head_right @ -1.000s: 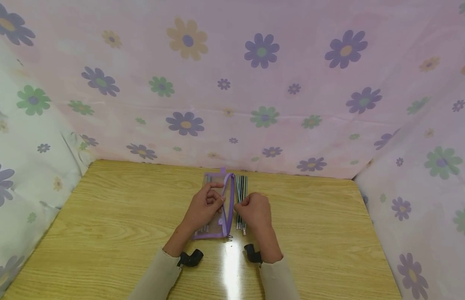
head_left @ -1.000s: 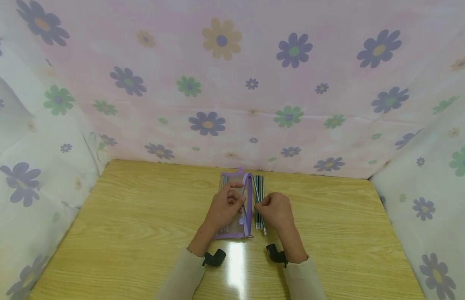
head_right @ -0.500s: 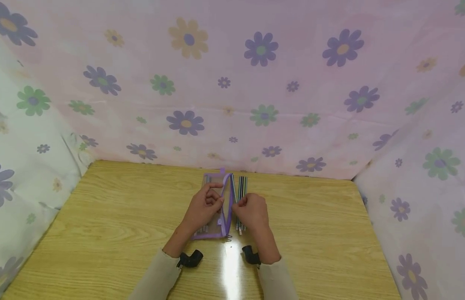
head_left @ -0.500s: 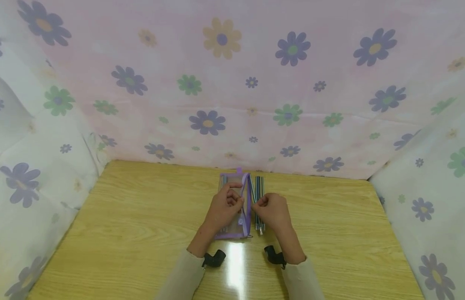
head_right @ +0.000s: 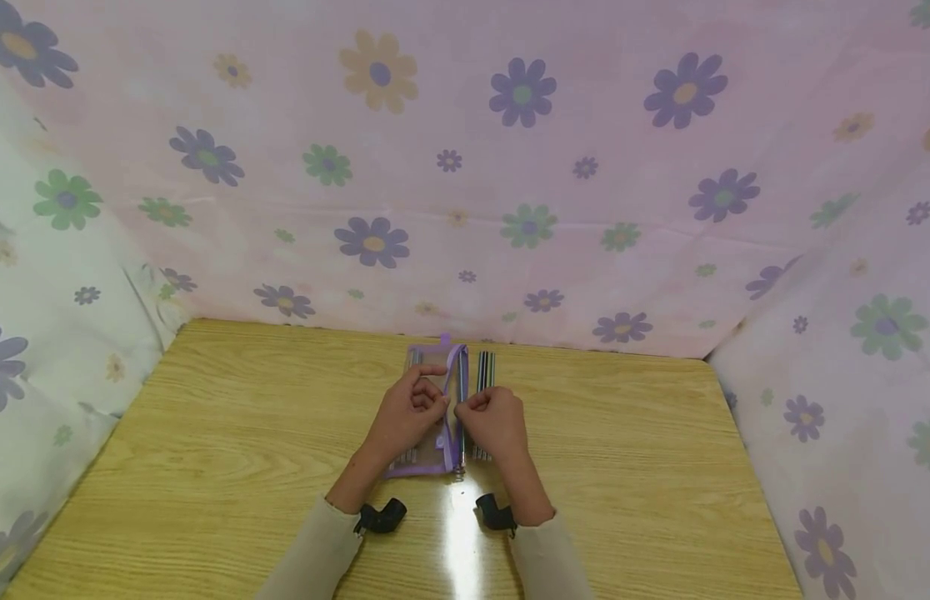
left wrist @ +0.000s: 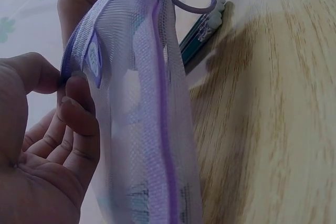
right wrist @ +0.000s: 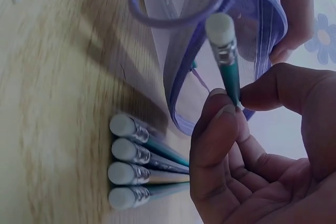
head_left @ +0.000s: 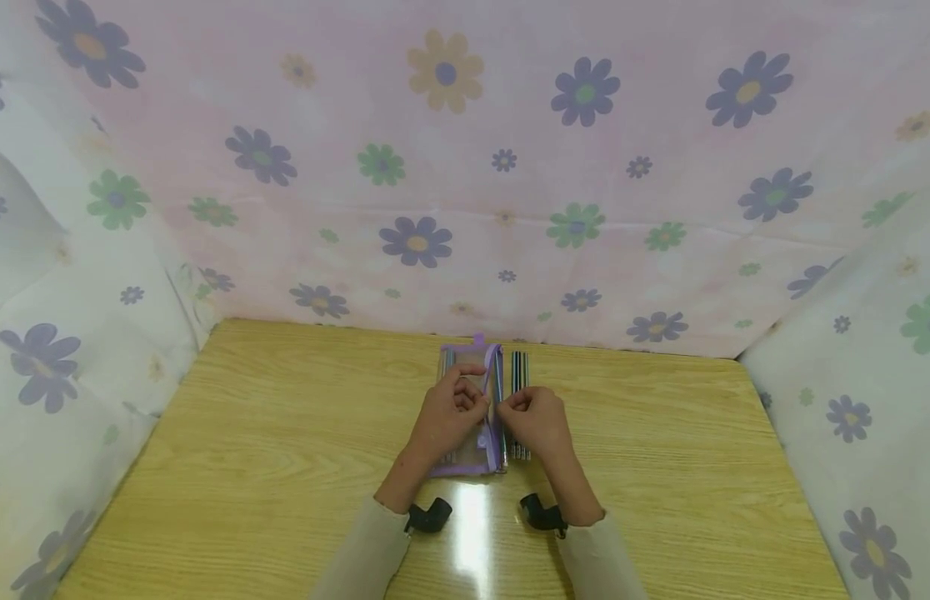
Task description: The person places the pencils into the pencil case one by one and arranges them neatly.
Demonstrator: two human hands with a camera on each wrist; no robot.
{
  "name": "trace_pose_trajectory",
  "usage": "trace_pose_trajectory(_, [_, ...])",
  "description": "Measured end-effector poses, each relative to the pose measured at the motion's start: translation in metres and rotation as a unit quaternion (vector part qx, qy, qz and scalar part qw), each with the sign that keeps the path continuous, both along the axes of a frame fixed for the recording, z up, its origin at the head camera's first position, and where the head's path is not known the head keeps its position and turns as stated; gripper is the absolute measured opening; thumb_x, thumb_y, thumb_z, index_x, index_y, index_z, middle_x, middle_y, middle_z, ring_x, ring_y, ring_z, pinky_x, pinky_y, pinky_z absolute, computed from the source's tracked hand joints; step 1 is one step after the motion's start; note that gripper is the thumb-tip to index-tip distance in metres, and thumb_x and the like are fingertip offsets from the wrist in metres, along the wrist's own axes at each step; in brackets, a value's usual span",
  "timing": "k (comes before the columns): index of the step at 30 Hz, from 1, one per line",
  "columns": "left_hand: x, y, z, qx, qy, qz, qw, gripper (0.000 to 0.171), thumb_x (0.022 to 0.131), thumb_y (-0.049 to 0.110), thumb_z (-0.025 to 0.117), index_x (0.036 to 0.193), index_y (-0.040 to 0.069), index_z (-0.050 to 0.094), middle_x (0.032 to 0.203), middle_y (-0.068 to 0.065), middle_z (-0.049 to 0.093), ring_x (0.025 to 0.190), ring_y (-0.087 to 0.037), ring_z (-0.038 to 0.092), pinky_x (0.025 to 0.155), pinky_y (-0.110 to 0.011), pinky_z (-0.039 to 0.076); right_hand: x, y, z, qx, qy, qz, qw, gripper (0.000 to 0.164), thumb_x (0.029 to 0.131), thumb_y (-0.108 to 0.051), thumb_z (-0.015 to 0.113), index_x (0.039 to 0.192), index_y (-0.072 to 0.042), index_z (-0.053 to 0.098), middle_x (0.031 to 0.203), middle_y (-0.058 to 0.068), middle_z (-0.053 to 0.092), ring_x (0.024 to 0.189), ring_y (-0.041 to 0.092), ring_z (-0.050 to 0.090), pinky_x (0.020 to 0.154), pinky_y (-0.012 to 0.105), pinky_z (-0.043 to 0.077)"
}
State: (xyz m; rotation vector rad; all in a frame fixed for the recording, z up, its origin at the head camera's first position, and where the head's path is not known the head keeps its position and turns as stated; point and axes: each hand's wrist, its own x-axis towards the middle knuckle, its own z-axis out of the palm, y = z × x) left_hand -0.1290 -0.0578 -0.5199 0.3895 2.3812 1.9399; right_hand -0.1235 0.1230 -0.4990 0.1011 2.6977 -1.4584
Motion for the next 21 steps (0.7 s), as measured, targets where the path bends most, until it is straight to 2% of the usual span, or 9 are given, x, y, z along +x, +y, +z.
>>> trace_pose_trajectory(6, [-0.0009,0.0008,0.0014,-0.006,0.006,0.007,0.9999,0.043,0.098,0.003,0.071,0.139,0.010,0.062,0.088,-0.003,0.071,0.066,-0.014,0.065,0.061,-0.023,0.050,-0.0017,-0.0024,0.0001,-0.042,-0.020,-0.008,0.999,0.013,0.086,-0.012,0.071,0.087,0.000,0.076,0.070,0.005,0.070,0.056,0.014,0.063,0.052,0.027,0.053])
trace_pose_trajectory(13, [-0.0040,0.0001,0.0037,-0.009,0.003,0.008,0.9999,0.041,0.097,0.003,0.072,0.137,0.010,0.063,0.088,-0.003,0.070,0.064,-0.013,0.064,0.059,-0.022,0.049,-0.0038,-0.0051,0.0024,-0.094,-0.041,-0.014,0.995,0.013,0.088,-0.008,0.069,0.088,0.003,0.075,0.070,0.008,0.071,0.059,0.020,0.069,0.054,0.034,0.060])
trace_pose_trajectory(21, [-0.0056,-0.0012,0.0068,-0.003,-0.007,0.002,1.0000,0.042,0.097,0.002,0.072,0.138,0.007,0.063,0.091,-0.005,0.070,0.065,-0.014,0.066,0.059,-0.022,0.051,-0.0051,-0.0090,0.0040,-0.104,-0.057,-0.017,0.993,0.013,0.089,-0.009,0.070,0.090,0.004,0.075,0.070,0.008,0.071,0.058,0.017,0.067,0.053,0.032,0.059])
